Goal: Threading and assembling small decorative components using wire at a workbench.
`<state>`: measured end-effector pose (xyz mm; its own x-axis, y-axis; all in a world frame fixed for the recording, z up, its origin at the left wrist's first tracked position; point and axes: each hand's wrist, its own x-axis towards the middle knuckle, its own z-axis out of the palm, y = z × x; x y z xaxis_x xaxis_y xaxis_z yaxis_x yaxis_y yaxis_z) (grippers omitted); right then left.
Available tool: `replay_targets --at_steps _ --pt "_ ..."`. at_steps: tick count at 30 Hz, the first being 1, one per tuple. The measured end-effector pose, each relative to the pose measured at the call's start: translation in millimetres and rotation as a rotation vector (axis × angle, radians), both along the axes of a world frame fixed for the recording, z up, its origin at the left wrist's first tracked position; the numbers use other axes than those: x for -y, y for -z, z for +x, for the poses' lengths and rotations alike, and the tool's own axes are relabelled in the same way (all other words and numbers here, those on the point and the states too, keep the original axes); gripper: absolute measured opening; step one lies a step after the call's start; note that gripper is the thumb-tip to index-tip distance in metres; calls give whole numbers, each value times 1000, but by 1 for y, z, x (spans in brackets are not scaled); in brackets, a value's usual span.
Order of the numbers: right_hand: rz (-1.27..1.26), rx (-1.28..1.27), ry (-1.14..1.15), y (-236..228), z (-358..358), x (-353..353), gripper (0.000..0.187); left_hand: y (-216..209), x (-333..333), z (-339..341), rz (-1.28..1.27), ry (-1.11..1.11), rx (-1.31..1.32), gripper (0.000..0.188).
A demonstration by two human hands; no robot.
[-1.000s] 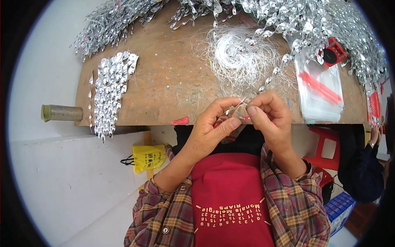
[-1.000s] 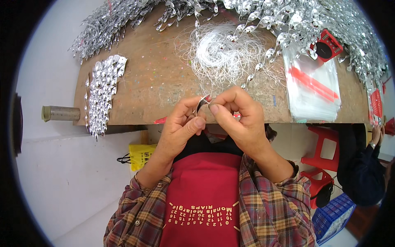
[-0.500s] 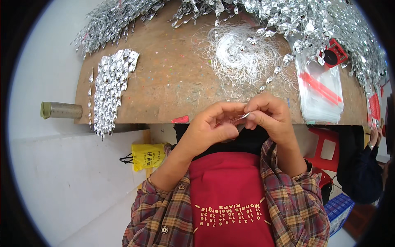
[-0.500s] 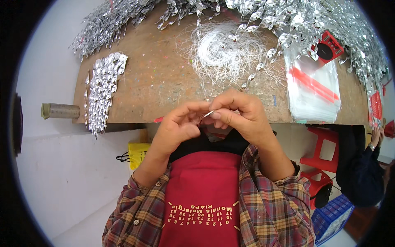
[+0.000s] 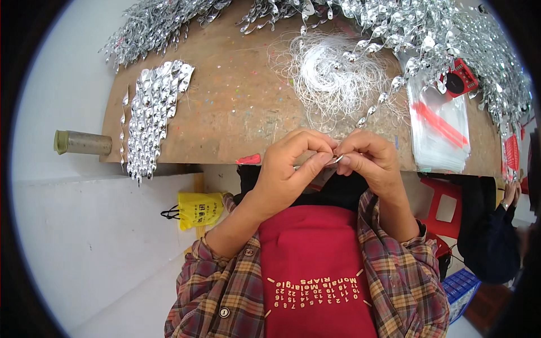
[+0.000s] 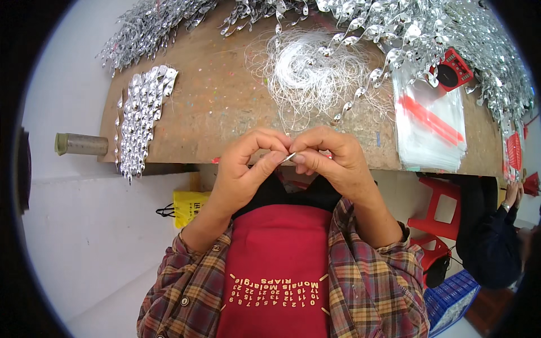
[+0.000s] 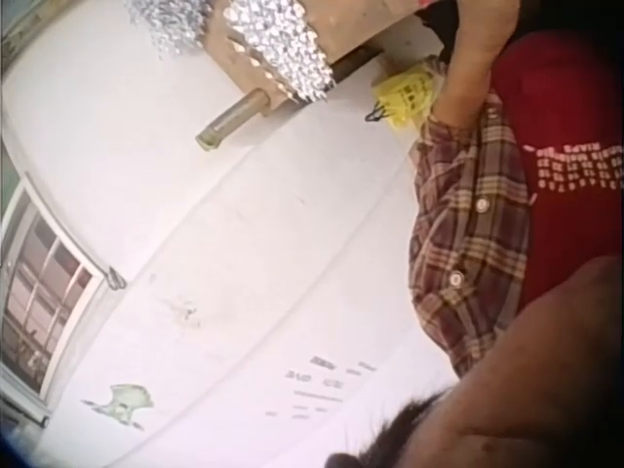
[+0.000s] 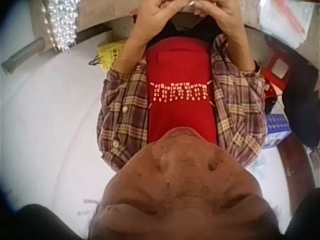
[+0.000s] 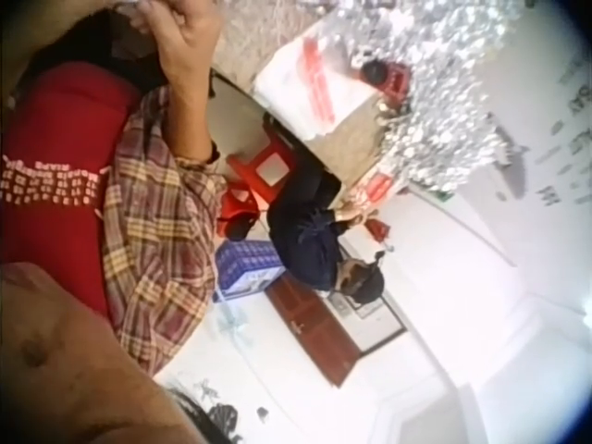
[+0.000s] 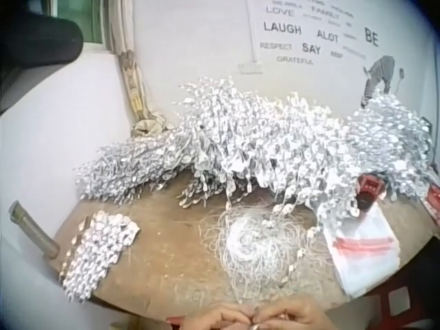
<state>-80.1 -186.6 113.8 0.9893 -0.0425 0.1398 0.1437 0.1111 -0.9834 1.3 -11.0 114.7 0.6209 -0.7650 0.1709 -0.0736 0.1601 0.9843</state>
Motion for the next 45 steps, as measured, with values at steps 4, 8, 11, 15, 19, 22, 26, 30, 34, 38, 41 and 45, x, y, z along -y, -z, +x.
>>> replay_targets --at_steps 4,8,11,15,19,22,26,30,34,38,41,45 --pt "-22 8 5 -1 0 0 7 2 1 -4 32 -97 180 8" --pt "2 40 43 -1 -2 -2 8 1 2 -8 -75 -96 -125 9" --pt "-153 141 11 4 -1 4 8 -2 0 -6 -45 -30 5 9" --pt "-217 204 8 3 1 5 7 1 -2 -5 -28 -22 48 9" --pt "-187 146 44 5 -1 1 8 -4 1 -7 23 -112 273 7" --pt "-227 183 32 5 0 4 7 -7 1 -8 42 -122 318 7" --pt "-65 80 59 4 -5 -2 7 -3 0 -11 21 -132 191 10" --pt "178 -79 45 -1 -7 -5 8 -4 -2 -11 -3 -171 204 11" --pt "38 -117 -73 -6 -7 -7 10 -4 2 -8 -34 -202 345 13" --pt "127 -128 -44 -2 -8 -6 9 11 8 -9 -135 -130 195 25" --pt "295 -94 59 -1 -4 -5 9 14 18 -26 -69 -173 45 32" --pt "430 -71 34 -4 -5 -1 8 7 19 -20 -5 -163 319 36"
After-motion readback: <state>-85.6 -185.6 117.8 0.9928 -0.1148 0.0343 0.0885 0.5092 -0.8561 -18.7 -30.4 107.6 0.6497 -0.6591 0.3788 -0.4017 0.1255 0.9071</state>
